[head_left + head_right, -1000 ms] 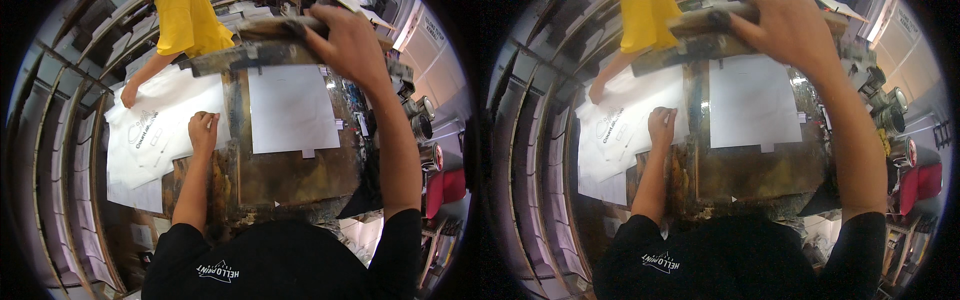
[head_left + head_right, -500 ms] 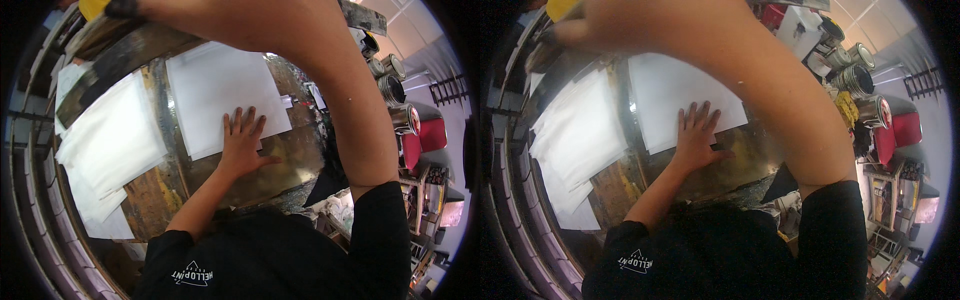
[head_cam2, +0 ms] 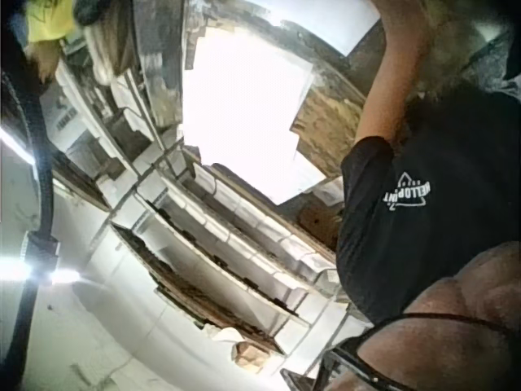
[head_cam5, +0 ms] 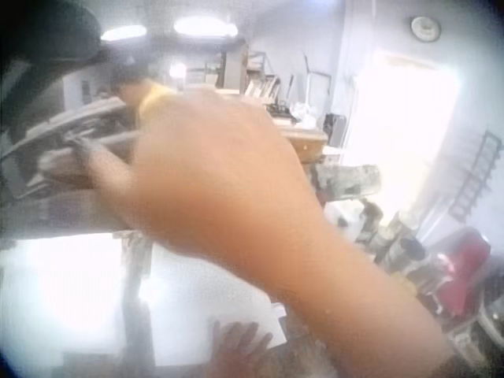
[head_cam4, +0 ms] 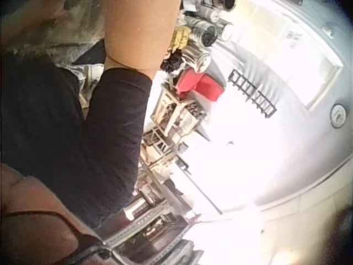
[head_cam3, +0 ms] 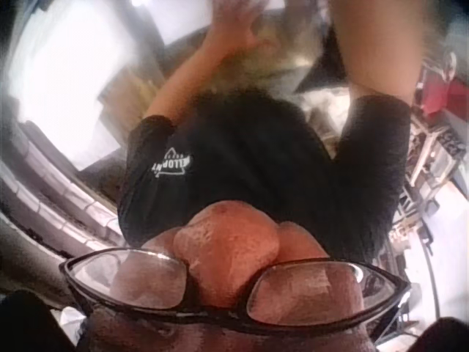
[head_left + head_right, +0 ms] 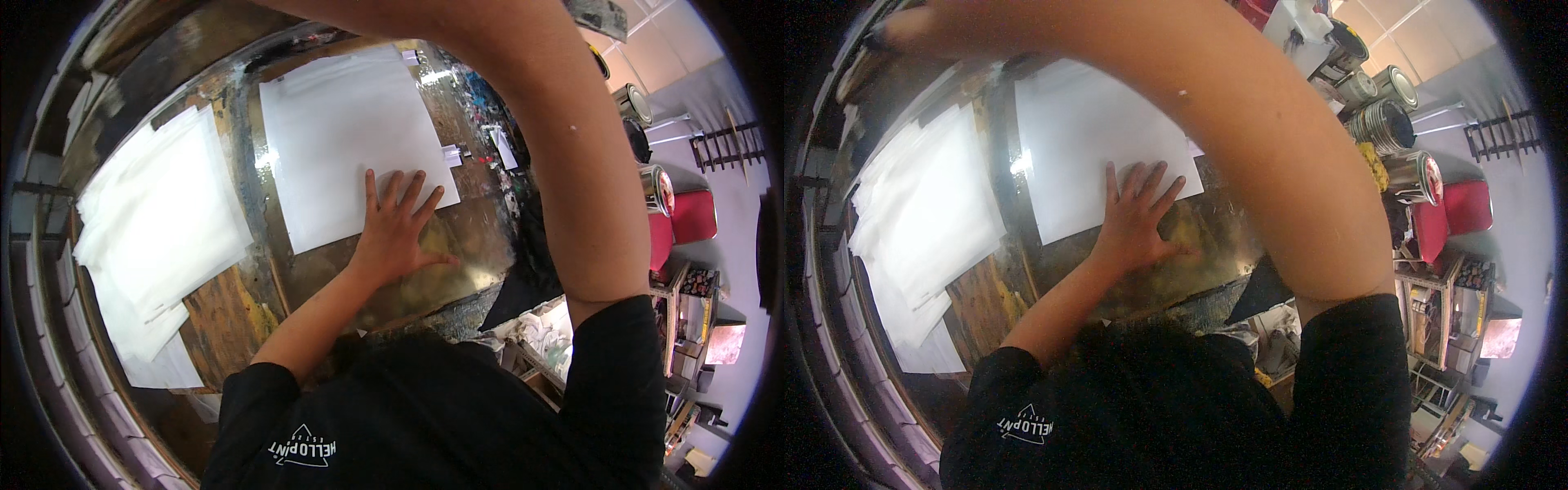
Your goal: The person places paper sheets onto a printing surface, lowers a screen frame over them, and applies ink using a squeegee to create a print before lifting the frame and setting the finished paper aside.
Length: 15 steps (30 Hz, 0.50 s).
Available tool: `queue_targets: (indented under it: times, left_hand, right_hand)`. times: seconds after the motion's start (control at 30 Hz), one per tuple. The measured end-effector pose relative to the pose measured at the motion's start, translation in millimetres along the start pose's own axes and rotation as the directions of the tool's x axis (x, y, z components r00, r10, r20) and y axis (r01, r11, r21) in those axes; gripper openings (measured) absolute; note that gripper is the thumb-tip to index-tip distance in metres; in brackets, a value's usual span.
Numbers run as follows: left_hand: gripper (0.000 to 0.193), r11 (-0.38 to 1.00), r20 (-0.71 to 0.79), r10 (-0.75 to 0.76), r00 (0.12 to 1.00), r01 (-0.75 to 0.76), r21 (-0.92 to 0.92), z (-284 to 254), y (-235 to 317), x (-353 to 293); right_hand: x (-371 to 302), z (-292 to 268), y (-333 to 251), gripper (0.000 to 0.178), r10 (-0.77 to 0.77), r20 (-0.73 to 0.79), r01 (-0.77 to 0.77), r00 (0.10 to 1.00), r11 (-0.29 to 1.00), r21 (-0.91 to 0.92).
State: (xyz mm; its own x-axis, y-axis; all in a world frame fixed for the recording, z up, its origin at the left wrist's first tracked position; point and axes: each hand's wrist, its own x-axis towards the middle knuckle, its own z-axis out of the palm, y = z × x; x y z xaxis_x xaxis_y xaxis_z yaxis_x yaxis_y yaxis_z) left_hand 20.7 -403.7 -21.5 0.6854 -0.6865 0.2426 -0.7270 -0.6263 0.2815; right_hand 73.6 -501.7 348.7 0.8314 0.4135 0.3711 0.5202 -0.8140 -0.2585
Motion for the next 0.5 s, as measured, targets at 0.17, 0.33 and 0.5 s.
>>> queue_targets:
  times: [0.17,0.33,0.5]
  left_hand:
    - [0.100,0.857,-0.374,-0.457,0.807,0.288,-0.427,-84,-19,-18]
    - [0.086,0.263,-0.276,-0.656,0.703,-0.130,-0.956,-194,-63,-92]
    - [0.109,0.510,-0.215,-0.760,0.614,0.357,-0.783,-129,-43,-152]
  right_hand:
    - [6,25,13,0.057,0.011,-0.043,-0.017,0.999,0.990,-0.140]
    - [-53,112,43,0.052,-0.126,-0.085,0.096,0.988,0.951,-0.294]
    - [-107,183,71,0.059,0.008,0.293,0.059,0.956,0.974,-0.219]
